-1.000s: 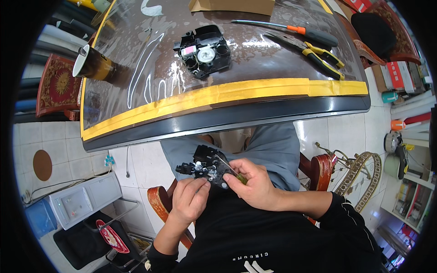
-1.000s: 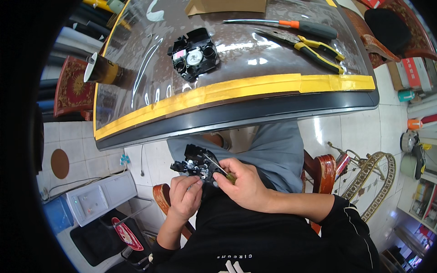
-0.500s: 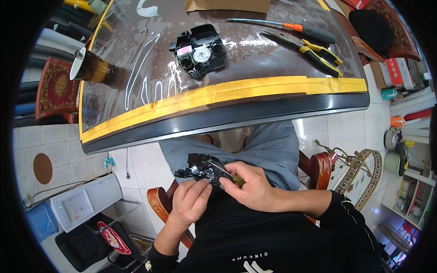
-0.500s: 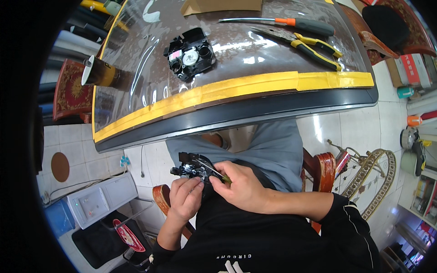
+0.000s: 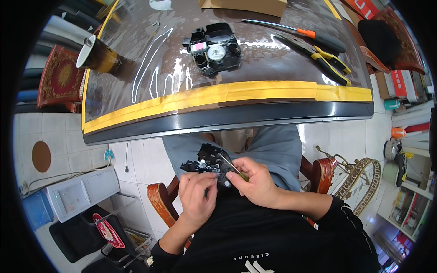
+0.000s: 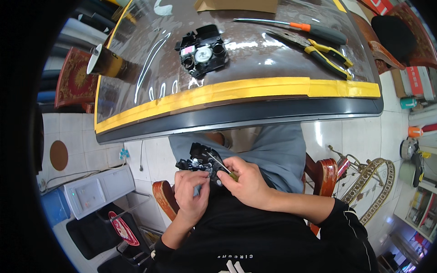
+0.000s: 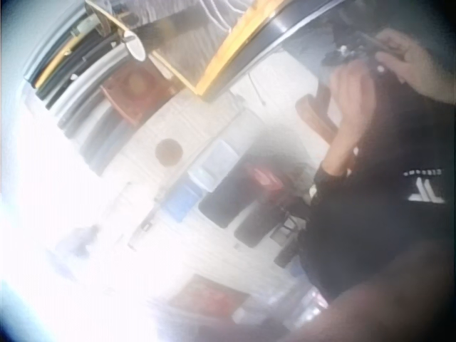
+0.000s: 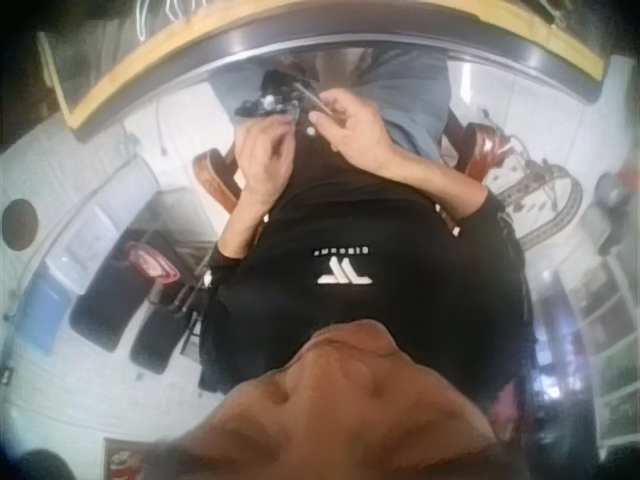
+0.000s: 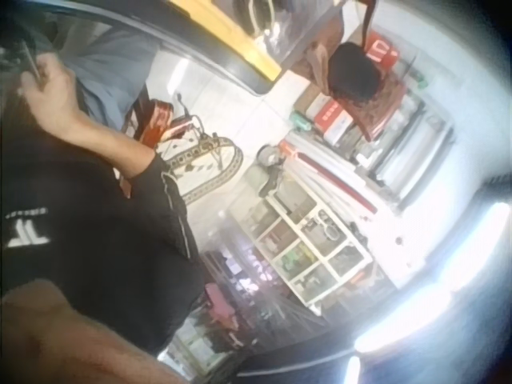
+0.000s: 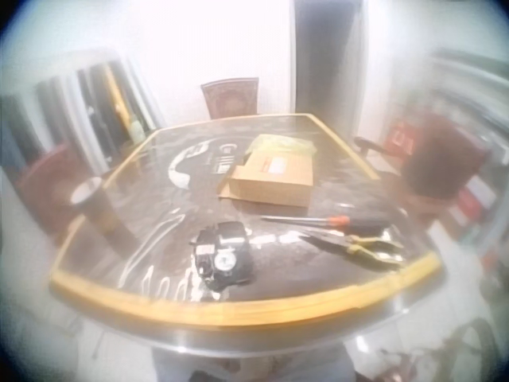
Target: The person assembles a small black electronic component at a table. They use pliers to bend a small metal piece, then insert it into the component and tighten screws with a screwdriver. The person repeatedly inspects the assembly and makes adjustments throughout the clip.
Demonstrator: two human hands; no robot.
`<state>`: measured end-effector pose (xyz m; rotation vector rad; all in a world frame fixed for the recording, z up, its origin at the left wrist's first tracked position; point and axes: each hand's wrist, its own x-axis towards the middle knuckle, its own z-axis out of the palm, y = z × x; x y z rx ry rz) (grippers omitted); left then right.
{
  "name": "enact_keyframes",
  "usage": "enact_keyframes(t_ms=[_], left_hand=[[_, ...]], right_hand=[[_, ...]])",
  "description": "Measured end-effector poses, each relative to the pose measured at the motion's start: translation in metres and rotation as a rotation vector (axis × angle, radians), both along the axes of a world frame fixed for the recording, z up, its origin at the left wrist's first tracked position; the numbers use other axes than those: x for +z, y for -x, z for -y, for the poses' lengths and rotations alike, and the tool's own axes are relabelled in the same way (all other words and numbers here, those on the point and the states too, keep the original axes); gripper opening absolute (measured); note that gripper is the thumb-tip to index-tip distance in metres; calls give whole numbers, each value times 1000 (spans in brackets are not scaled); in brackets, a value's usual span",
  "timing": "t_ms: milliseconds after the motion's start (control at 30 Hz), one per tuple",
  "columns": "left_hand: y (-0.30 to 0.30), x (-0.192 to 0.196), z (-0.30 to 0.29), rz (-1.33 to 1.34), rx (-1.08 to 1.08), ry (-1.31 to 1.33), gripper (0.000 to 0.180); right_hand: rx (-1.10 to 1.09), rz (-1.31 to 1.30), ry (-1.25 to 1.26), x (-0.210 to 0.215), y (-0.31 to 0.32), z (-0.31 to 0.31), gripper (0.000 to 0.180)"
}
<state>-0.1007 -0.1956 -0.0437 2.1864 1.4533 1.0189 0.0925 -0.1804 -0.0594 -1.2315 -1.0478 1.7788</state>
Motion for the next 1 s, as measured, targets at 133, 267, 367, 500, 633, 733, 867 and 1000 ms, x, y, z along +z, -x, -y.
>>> enact_keyframes(t_ms=[133, 267, 367, 500, 633, 733, 867, 1000], left_hand=[[-3, 0, -2, 14, 29, -43, 36], [-5, 0, -1, 41, 65, -30, 38], [-8, -1, -3, 58, 81, -30, 38], [-9, -5, -8, 89, 79, 3, 36], [-10, -6, -8, 92, 53, 69, 37], [-12, -9, -8, 109, 33, 97, 33], [-14, -15, -7, 166, 24, 141, 31], [-15, -20, -7, 217, 20, 233, 32]], right_hand=[[-11, 29, -48, -4, 2, 1, 19], [-17, -1, -20, -2, 1, 4, 18], [-19, -32, 49, -2, -2, 1, 16], [-26, -68, 101, -5, -6, -1, 16], [-23, -42, 120, -7, -11, 0, 17], [-11, -13, 127, -7, -15, 0, 16], [-12, -29, 156, -7, -18, 0, 16], [-10, -37, 204, -6, -26, 0, 16]])
